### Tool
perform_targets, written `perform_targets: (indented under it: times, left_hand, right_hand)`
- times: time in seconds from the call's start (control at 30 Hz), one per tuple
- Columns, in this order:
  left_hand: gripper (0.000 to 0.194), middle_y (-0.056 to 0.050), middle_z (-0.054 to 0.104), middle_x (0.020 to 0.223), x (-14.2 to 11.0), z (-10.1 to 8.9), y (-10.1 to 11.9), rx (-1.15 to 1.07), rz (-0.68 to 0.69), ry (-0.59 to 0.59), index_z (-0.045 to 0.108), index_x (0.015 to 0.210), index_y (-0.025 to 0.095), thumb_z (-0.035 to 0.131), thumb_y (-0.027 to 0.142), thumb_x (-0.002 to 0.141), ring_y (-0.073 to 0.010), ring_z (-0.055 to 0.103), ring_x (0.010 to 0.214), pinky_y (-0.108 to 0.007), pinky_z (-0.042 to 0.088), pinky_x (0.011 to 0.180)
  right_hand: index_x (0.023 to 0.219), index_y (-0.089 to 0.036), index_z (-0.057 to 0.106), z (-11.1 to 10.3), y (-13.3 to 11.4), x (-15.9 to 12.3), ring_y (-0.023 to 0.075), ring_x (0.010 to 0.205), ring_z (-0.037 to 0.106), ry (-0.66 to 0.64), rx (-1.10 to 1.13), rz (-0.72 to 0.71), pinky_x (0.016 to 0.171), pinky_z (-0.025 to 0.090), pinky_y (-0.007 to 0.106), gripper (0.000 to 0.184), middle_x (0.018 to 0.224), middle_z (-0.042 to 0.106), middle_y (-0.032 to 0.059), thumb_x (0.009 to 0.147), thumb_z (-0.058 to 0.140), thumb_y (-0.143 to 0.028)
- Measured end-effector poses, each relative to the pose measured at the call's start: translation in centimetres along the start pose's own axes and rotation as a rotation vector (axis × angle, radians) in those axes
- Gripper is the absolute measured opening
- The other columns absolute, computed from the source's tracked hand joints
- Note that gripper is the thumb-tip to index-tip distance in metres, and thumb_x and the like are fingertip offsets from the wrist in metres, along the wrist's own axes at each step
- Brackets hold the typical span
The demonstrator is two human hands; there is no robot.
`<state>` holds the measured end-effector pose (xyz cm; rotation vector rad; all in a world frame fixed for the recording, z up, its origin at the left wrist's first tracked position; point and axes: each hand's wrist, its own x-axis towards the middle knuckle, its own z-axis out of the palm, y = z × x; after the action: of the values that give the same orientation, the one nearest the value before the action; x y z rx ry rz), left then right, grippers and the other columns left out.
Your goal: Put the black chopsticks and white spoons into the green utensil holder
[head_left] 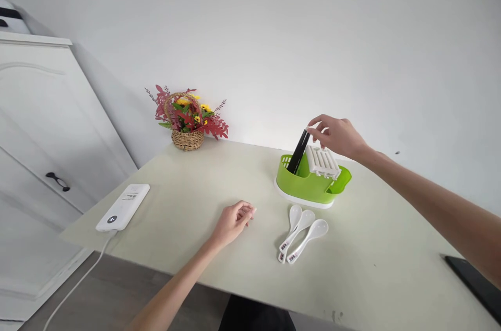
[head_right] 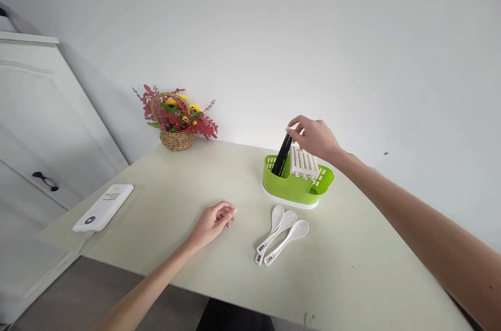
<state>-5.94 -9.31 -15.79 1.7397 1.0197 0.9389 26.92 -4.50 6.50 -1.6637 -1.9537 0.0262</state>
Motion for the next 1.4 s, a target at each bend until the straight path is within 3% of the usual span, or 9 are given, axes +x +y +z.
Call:
perform_targets:
  times: [0.2, 0.37, 0.47, 0.6, 0.73, 0.93, 1.13, 1.27, 1.4]
  left_hand:
    - [0.041, -0.004, 0.073, 0.08, -0.1, -0.1, 0.1, 0.054, 0.037, -0.005, 0.069, 0.098, 0.019, 0.059, 0.059, 0.096, -0.0152, 0.067, 0.066, -0.026, 0.056, 0.064]
    - [0.039, -0.003, 0.07, 0.077, 0.0, 0.1, 0.4, 0.059, 0.054, -0.004, 0.068, 0.095, 0.019, 0.061, 0.057, 0.095, -0.0153, 0.066, 0.065, -0.026, 0.056, 0.064]
    - [0.037, -0.003, 0.069, 0.076, 0.1, 0.2, 0.6, 0.073, 0.061, -0.001, 0.068, 0.095, 0.018, 0.061, 0.055, 0.095, -0.0151, 0.065, 0.065, -0.026, 0.056, 0.064]
    - [0.037, -0.002, 0.069, 0.075, 0.2, 0.2, 0.7, 0.093, 0.048, -0.005, 0.067, 0.095, 0.019, 0.061, 0.055, 0.095, -0.0151, 0.065, 0.064, -0.026, 0.056, 0.064]
    - [0.039, -0.003, 0.07, 0.075, 0.3, 0.2, 0.8, 0.105, 0.04, -0.003, 0.068, 0.095, 0.019, 0.06, 0.057, 0.094, -0.0156, 0.066, 0.064, -0.027, 0.055, 0.064]
    - [0.04, -0.003, 0.071, 0.075, 0.1, 0.1, 1.2, 0.102, 0.036, 0.008, 0.068, 0.093, 0.02, 0.06, 0.059, 0.093, -0.0159, 0.066, 0.064, -0.027, 0.055, 0.063]
    - [0.04, -0.003, 0.07, 0.074, 0.0, 0.1, 1.2, 0.093, 0.05, 0.008, 0.068, 0.091, 0.02, 0.059, 0.059, 0.094, -0.0157, 0.065, 0.064, -0.026, 0.054, 0.062]
    - [0.041, -0.003, 0.07, 0.074, 0.0, 0.1, 0.9, 0.076, 0.064, 0.005, 0.067, 0.091, 0.02, 0.058, 0.06, 0.094, -0.0157, 0.065, 0.064, -0.025, 0.054, 0.062]
    - [0.04, -0.002, 0.07, 0.075, -0.1, 0.0, 0.6, 0.057, 0.074, 0.008, 0.067, 0.092, 0.02, 0.058, 0.059, 0.095, -0.0154, 0.066, 0.064, -0.025, 0.054, 0.063]
  right_hand:
    - [0.096, -0.029, 0.072, -0.6, -1.1, -5.4, 0.0181, 0.067, 0.07, -0.335, -0.102, -0.226, 0.07, 0.048, 0.031, 0.028, 0.083, 0.078, -0.0007, 0.097, 0.051, -0.047]
    - [0.097, -0.029, 0.072, 2.2, 2.0, -11.0, 0.0235, 0.084, 0.072, -0.543, -0.077, -0.168, 0.07, 0.048, 0.033, 0.02, 0.094, 0.078, 0.0038, 0.092, 0.059, -0.043]
    - [0.098, -0.026, 0.069, 4.1, 4.5, -14.0, 0.0259, 0.081, 0.073, -0.552, -0.033, -0.036, 0.068, 0.051, 0.035, 0.024, 0.09, 0.077, 0.0066, 0.085, 0.066, -0.045]
    - [0.105, -0.025, 0.062, 6.0, 6.4, -16.7, 0.0186, 0.055, 0.07, -0.589, 0.127, 0.118, 0.054, 0.052, 0.032, 0.032, 0.096, 0.078, 0.0084, 0.089, 0.059, -0.053]
    - [0.098, -0.029, 0.059, 7.5, 6.1, -18.0, 0.0212, 0.06, 0.074, -0.635, 0.342, 0.213, 0.046, 0.05, 0.03, 0.031, 0.094, 0.078, 0.0095, 0.096, 0.047, -0.057]
    - [0.071, -0.028, 0.055, 7.9, 5.4, -17.9, 0.0238, 0.062, 0.074, -0.615, 0.456, 0.217, 0.047, 0.049, 0.032, 0.035, 0.076, 0.077, 0.0051, 0.092, 0.055, -0.057]
    - [0.088, -0.025, 0.067, 0.7, 4.2, -14.0, 0.0217, 0.066, 0.073, -0.439, 0.351, 0.186, 0.05, 0.05, 0.03, 0.038, 0.085, 0.079, 0.0058, 0.09, 0.054, -0.061]
    - [0.096, -0.028, 0.069, -4.8, 0.8, -11.0, 0.0205, 0.066, 0.07, 0.002, -0.002, 0.149, 0.061, 0.048, 0.031, 0.034, 0.073, 0.076, 0.0003, 0.096, 0.049, -0.056]
    - [0.111, -0.029, 0.068, -5.7, -1.9, -8.9, 0.0253, 0.079, 0.07, 0.277, -0.277, 0.081, 0.064, 0.039, 0.033, 0.033, 0.087, 0.079, 0.0029, 0.102, 0.044, -0.049]
